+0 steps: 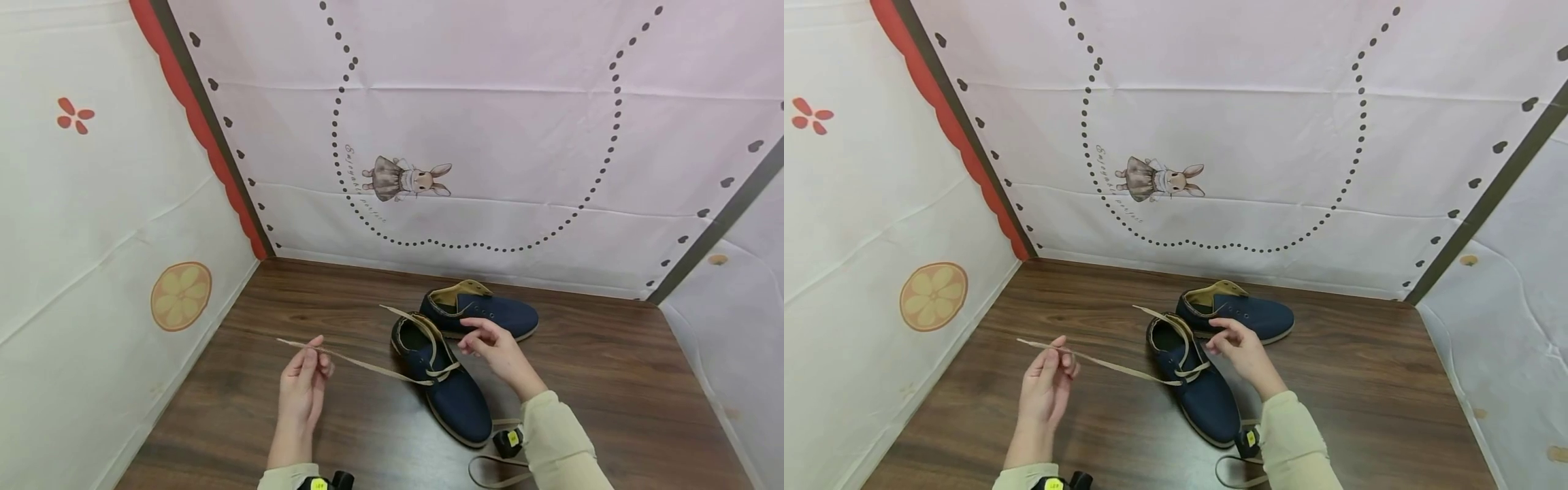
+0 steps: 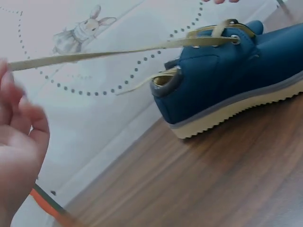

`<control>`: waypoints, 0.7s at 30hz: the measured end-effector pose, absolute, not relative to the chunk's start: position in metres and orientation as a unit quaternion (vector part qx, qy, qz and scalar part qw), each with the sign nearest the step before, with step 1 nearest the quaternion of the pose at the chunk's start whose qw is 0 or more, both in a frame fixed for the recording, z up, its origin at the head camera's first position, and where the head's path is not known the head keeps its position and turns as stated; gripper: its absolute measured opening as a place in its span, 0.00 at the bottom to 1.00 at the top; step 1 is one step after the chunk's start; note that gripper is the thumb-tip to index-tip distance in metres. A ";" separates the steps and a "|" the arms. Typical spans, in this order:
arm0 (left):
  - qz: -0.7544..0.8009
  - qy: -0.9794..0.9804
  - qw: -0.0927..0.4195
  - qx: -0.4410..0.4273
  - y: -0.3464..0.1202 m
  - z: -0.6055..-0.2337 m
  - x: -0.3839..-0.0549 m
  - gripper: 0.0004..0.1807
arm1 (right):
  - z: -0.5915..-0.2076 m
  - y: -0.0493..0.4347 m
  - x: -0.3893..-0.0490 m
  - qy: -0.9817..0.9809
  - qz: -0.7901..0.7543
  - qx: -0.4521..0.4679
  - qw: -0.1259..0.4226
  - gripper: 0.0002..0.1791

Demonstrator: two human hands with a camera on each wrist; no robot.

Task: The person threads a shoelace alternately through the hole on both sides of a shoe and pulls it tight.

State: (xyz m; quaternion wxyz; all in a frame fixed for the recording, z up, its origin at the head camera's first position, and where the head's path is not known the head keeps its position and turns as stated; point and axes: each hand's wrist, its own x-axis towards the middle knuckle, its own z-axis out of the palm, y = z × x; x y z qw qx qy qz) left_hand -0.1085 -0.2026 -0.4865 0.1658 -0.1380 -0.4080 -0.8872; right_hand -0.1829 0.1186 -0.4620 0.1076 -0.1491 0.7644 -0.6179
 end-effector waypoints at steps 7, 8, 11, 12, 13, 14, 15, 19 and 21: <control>-0.839 -0.493 0.199 -0.112 -0.184 -0.475 -0.120 0.12 | -0.464 0.115 -0.182 0.777 -0.609 -0.136 0.089 0.17; -0.827 -0.518 0.193 -0.099 -0.177 -0.474 -0.122 0.11 | -0.465 0.114 -0.182 0.781 -0.605 -0.130 0.085 0.17; -0.780 -0.603 0.153 -0.069 -0.153 -0.470 -0.129 0.09 | -0.466 0.111 -0.180 0.788 -0.597 -0.127 0.080 0.15; -0.766 -0.626 0.133 -0.066 -0.143 -0.469 -0.131 0.09 | -0.466 0.110 -0.180 0.788 -0.596 -0.131 0.079 0.15; -0.754 -0.644 0.112 -0.064 -0.133 -0.467 -0.133 0.10 | -0.466 0.108 -0.179 0.787 -0.596 -0.139 0.079 0.15; -0.744 -0.658 0.091 -0.066 -0.123 -0.466 -0.135 0.10 | -0.466 0.106 -0.178 0.784 -0.597 -0.152 0.080 0.16; -0.739 -0.667 0.071 -0.067 -0.112 -0.466 -0.136 0.09 | -0.464 0.104 -0.177 0.778 -0.601 -0.166 0.081 0.16; -0.730 -0.679 0.017 -0.072 -0.079 -0.465 -0.141 0.09 | -0.459 0.096 -0.174 0.740 -0.635 -0.211 0.067 0.14; -0.726 -0.684 0.009 -0.074 -0.070 -0.466 -0.142 0.09 | -0.456 0.095 -0.174 0.718 -0.660 -0.211 0.060 0.13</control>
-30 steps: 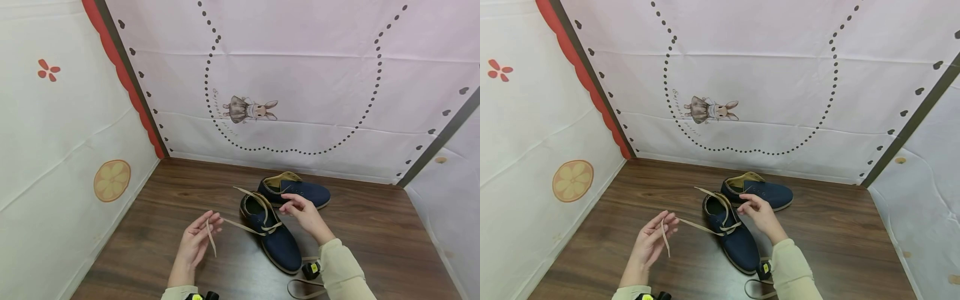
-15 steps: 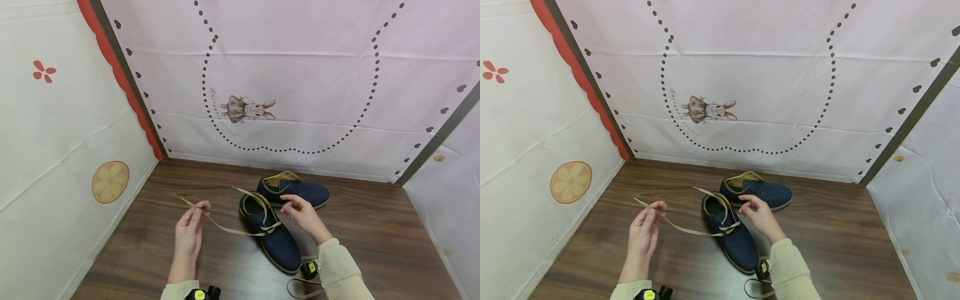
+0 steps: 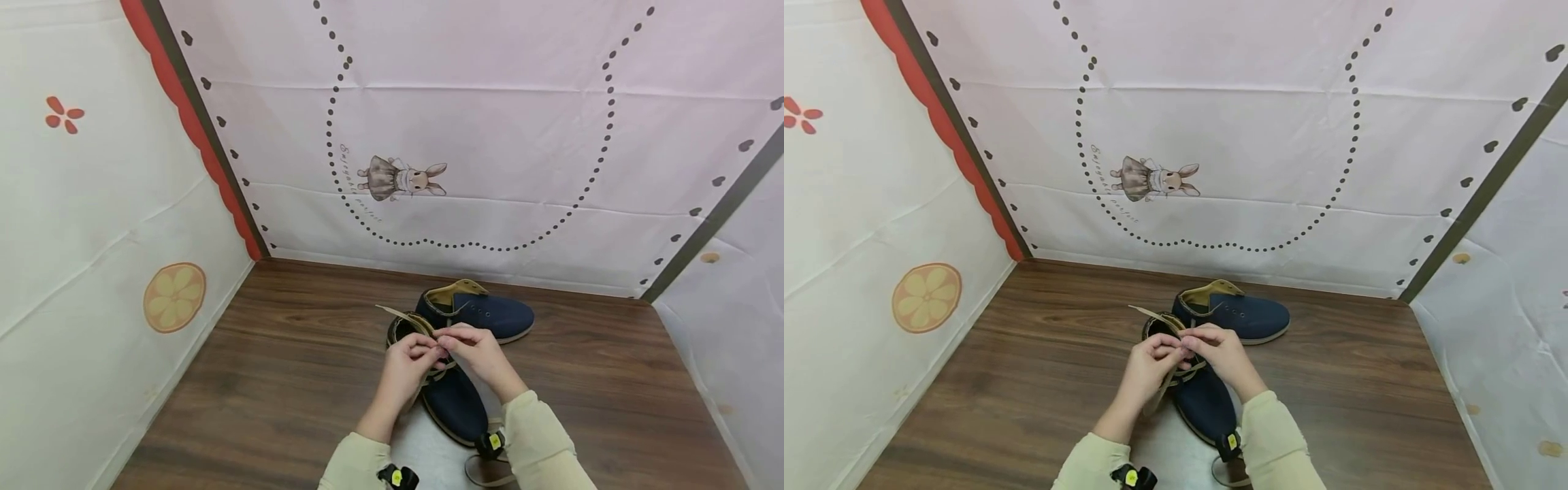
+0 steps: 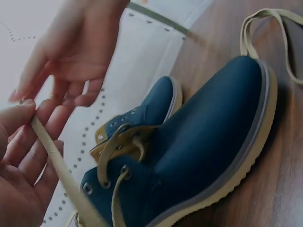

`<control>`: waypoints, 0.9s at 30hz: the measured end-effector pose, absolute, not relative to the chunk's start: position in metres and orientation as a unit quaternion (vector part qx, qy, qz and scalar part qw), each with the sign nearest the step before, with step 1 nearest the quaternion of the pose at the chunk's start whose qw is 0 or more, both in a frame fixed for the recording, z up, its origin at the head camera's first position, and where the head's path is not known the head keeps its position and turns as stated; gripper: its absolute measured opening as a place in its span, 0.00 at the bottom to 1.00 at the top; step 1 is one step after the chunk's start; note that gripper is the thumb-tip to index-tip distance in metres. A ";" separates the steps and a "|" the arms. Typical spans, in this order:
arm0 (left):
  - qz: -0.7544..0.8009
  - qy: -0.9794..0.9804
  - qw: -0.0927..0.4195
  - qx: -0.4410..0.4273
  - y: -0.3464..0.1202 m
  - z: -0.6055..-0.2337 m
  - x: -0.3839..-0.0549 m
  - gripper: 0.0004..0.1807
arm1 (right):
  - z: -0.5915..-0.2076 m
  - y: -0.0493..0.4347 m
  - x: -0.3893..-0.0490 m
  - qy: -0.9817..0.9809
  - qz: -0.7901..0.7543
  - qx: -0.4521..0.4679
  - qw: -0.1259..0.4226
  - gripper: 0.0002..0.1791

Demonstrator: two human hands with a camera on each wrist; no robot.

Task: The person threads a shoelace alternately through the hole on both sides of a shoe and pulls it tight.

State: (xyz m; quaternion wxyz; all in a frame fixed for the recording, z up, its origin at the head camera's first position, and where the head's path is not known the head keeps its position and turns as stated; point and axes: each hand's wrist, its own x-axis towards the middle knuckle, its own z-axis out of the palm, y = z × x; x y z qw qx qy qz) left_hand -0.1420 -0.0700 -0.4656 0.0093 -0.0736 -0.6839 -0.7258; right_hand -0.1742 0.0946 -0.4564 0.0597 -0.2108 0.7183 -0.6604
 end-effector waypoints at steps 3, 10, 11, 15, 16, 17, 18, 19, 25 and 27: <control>-0.680 -0.728 0.043 -0.075 -0.070 -0.466 -0.143 0.09 | -0.454 0.094 -0.176 0.676 -0.713 -0.180 0.049 0.14; -0.471 -0.868 0.145 -0.064 -0.079 -0.478 -0.154 0.06 | -0.458 0.110 -0.186 0.718 -0.686 -0.091 0.074 0.18; -0.449 -0.880 0.141 -0.067 -0.077 -0.480 -0.156 0.05 | -0.459 0.112 -0.187 0.740 -0.662 -0.091 0.078 0.16; -0.365 -0.920 0.121 -0.070 -0.067 -0.491 -0.160 0.04 | -0.466 0.113 -0.189 0.832 -0.542 -0.100 0.061 0.07; -0.346 -0.928 0.116 -0.069 -0.064 -0.493 -0.161 0.04 | -0.468 0.113 -0.189 0.855 -0.507 -0.102 0.048 0.06; -0.327 -0.936 0.113 -0.068 -0.062 -0.495 -0.162 0.03 | -0.470 0.112 -0.189 0.875 -0.470 -0.107 0.034 0.04; -0.311 -0.942 0.110 -0.067 -0.060 -0.496 -0.163 0.03 | -0.471 0.111 -0.189 0.890 -0.441 -0.110 0.024 0.03; -0.298 -0.946 0.105 -0.065 -0.058 -0.498 -0.164 0.02 | -0.472 0.110 -0.188 0.901 -0.419 -0.113 0.016 0.03; -0.297 -0.949 0.088 -0.064 -0.054 -0.503 -0.167 0.03 | -0.476 0.106 -0.187 0.927 -0.350 -0.133 -0.004 0.03; -0.302 -0.947 0.088 -0.063 -0.054 -0.504 -0.168 0.03 | -0.476 0.107 -0.187 0.929 -0.346 -0.135 0.002 0.03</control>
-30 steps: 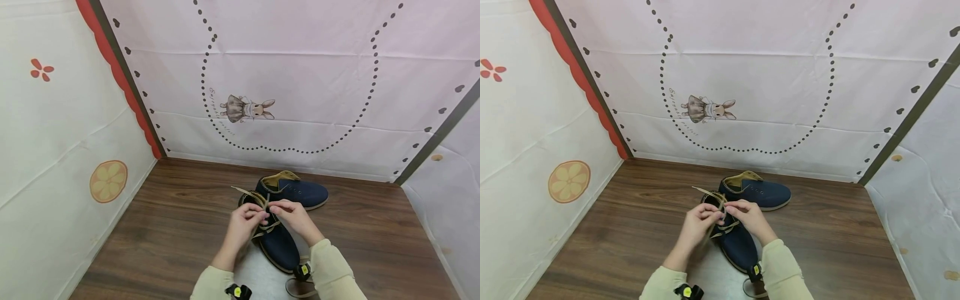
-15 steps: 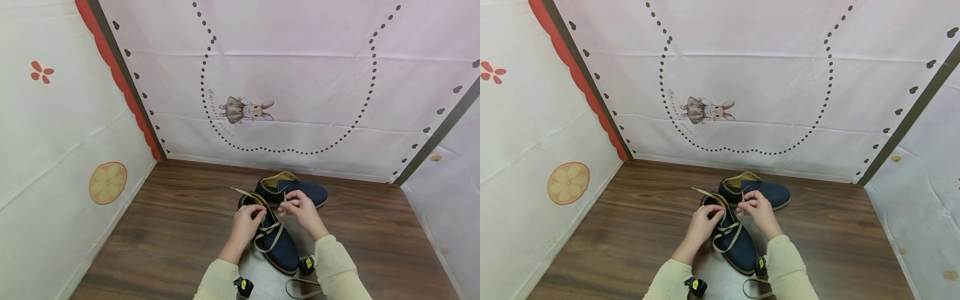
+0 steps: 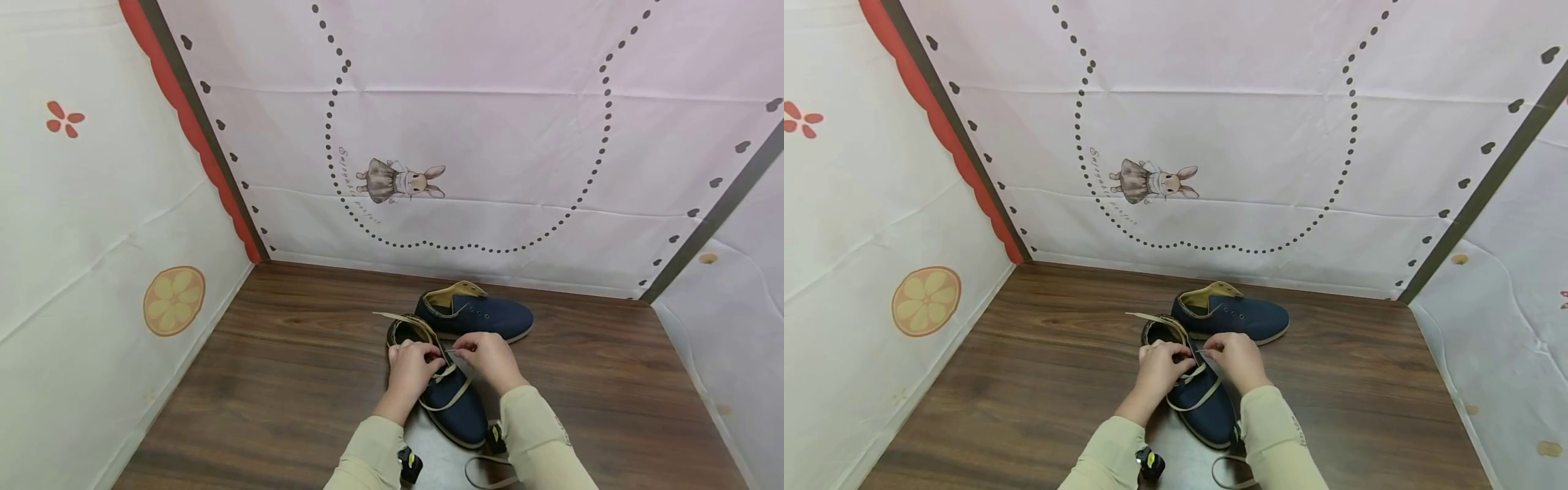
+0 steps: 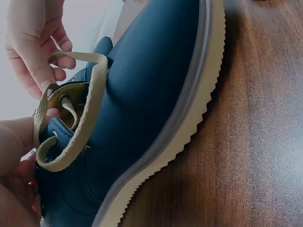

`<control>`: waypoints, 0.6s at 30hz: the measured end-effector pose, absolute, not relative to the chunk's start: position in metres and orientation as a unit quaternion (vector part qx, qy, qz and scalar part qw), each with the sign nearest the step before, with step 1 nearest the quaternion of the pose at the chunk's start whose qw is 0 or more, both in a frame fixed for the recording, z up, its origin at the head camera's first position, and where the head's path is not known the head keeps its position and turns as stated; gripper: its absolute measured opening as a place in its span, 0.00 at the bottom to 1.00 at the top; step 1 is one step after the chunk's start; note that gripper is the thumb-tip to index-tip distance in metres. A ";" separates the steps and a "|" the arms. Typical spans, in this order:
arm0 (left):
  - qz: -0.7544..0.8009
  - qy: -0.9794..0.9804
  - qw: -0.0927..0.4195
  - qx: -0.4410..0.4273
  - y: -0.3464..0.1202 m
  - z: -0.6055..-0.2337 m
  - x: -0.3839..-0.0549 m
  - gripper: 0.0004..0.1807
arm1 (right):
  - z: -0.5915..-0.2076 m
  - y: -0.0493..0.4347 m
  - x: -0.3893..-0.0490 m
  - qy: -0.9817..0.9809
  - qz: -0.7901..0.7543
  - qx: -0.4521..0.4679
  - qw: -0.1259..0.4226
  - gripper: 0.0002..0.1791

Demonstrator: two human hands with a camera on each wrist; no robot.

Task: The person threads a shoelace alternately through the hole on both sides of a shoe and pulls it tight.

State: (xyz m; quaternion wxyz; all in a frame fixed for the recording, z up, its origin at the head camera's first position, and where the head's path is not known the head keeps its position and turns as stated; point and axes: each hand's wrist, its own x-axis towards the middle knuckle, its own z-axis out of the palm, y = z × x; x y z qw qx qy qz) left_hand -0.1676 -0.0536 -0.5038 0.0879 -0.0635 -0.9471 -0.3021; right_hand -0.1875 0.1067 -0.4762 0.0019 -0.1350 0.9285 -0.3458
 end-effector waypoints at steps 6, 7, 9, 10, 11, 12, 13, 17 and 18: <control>-0.306 -0.946 0.087 -0.068 -0.054 -0.504 -0.168 0.04 | -0.477 0.109 -0.186 0.929 -0.339 -0.146 0.017 0.03; -0.305 -0.946 0.085 -0.069 -0.054 -0.504 -0.168 0.05 | -0.477 0.109 -0.186 0.929 -0.339 -0.146 0.019 0.03; -0.304 -0.946 0.081 -0.071 -0.055 -0.504 -0.168 0.05 | -0.478 0.109 -0.185 0.929 -0.340 -0.145 0.022 0.03; -0.303 -0.947 0.081 -0.072 -0.055 -0.504 -0.168 0.05 | -0.478 0.108 -0.185 0.928 -0.342 -0.144 0.023 0.03; -0.302 -0.947 0.080 -0.073 -0.055 -0.504 -0.168 0.05 | -0.479 0.107 -0.185 0.927 -0.345 -0.144 0.022 0.04; -0.300 -0.948 0.080 -0.075 -0.055 -0.504 -0.167 0.06 | -0.479 0.106 -0.185 0.926 -0.347 -0.145 0.021 0.04; -0.299 -0.948 0.081 -0.076 -0.056 -0.504 -0.167 0.05 | -0.480 0.105 -0.186 0.925 -0.351 -0.146 0.022 0.05; -0.294 -0.949 0.082 -0.081 -0.057 -0.506 -0.167 0.04 | -0.483 0.103 -0.187 0.913 -0.381 -0.141 0.036 0.06; -0.292 -0.949 0.082 -0.082 -0.057 -0.506 -0.167 0.05 | -0.483 0.103 -0.188 0.907 -0.396 -0.135 0.046 0.06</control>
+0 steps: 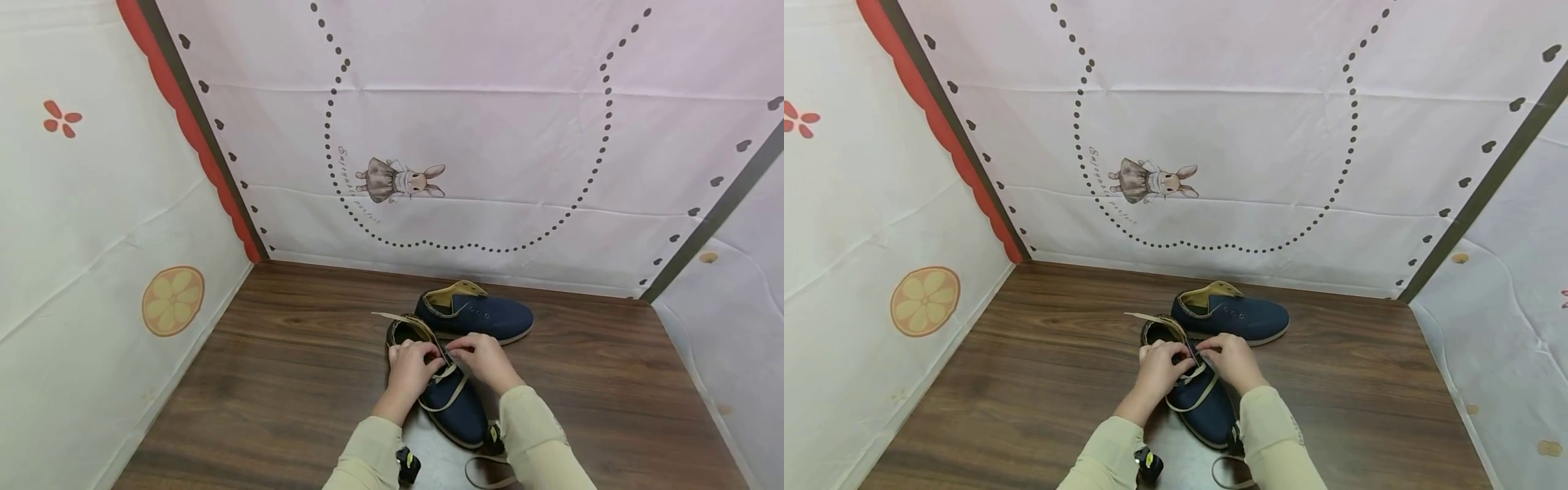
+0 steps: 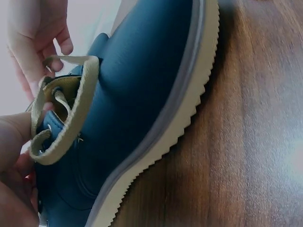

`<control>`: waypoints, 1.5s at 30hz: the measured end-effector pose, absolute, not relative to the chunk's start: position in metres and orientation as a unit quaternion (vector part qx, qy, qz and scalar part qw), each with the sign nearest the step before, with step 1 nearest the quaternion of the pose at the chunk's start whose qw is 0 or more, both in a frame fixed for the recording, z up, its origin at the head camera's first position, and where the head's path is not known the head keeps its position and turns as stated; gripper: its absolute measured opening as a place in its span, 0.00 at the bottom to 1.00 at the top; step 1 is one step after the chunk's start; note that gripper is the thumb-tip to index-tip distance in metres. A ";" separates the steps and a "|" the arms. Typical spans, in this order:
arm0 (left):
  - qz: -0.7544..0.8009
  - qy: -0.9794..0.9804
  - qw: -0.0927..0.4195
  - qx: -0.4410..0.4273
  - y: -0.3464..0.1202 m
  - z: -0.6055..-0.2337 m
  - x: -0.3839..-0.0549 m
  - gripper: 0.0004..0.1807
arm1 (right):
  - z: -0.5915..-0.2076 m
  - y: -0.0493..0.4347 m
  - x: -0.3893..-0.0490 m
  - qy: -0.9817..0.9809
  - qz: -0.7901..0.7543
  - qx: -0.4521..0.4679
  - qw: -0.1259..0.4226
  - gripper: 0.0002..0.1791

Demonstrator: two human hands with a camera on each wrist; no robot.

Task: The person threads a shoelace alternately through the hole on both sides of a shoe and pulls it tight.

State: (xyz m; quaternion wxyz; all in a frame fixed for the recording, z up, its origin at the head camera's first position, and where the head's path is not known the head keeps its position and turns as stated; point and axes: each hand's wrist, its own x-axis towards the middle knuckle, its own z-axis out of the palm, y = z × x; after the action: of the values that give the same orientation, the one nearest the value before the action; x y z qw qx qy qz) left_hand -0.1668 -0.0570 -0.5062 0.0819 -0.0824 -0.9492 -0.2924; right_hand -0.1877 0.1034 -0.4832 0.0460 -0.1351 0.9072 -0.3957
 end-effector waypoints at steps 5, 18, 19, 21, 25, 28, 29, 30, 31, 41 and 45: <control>-0.278 -0.954 0.071 -0.087 -0.056 -0.508 -0.169 0.05 | -0.485 0.106 -0.189 0.855 -0.499 -0.101 0.102 0.10; -0.375 -0.916 0.060 -0.124 -0.066 -0.512 -0.171 0.05 | -0.497 0.123 -0.174 0.821 -0.528 -0.114 0.188 0.38; -0.403 -0.905 0.056 -0.122 -0.068 -0.511 -0.172 0.05 | -0.500 0.124 -0.171 0.832 -0.502 -0.119 0.203 0.44; -0.475 -0.872 0.041 -0.112 -0.071 -0.507 -0.174 0.06 | -0.507 0.123 -0.165 0.858 -0.445 -0.130 0.222 0.52; -0.629 -0.773 0.007 -0.089 -0.076 -0.498 -0.180 0.09 | -0.514 0.117 -0.153 0.908 -0.339 -0.108 0.219 0.54; -0.697 -0.713 -0.021 -0.072 -0.078 -0.492 -0.183 0.11 | -0.515 0.110 -0.144 0.929 -0.288 -0.097 0.210 0.59; -0.709 -0.702 -0.026 -0.068 -0.079 -0.491 -0.184 0.11 | -0.516 0.107 -0.142 0.935 -0.276 -0.098 0.201 0.61; -0.717 -0.694 -0.032 -0.063 -0.080 -0.490 -0.185 0.11 | -0.516 0.104 -0.139 0.939 -0.269 -0.101 0.190 0.63; -0.721 -0.689 -0.034 -0.057 -0.081 -0.489 -0.186 0.11 | -0.517 0.100 -0.136 0.942 -0.263 -0.102 0.179 0.64; -0.767 -0.641 0.009 0.018 -0.104 -0.462 -0.209 0.08 | -0.513 0.091 -0.129 0.956 -0.241 -0.088 0.145 0.60; -0.778 -0.627 0.025 0.038 -0.121 -0.441 -0.221 0.06 | -0.511 0.092 -0.129 0.954 -0.242 -0.085 0.156 0.60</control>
State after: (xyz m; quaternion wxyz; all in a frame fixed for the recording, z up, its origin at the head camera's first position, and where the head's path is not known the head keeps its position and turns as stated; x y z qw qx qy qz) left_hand -0.2209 -0.1214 -0.4412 0.0252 0.0375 -0.6268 -0.7779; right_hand -0.1291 0.0919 -0.5114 0.1556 -0.0850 0.9540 -0.2417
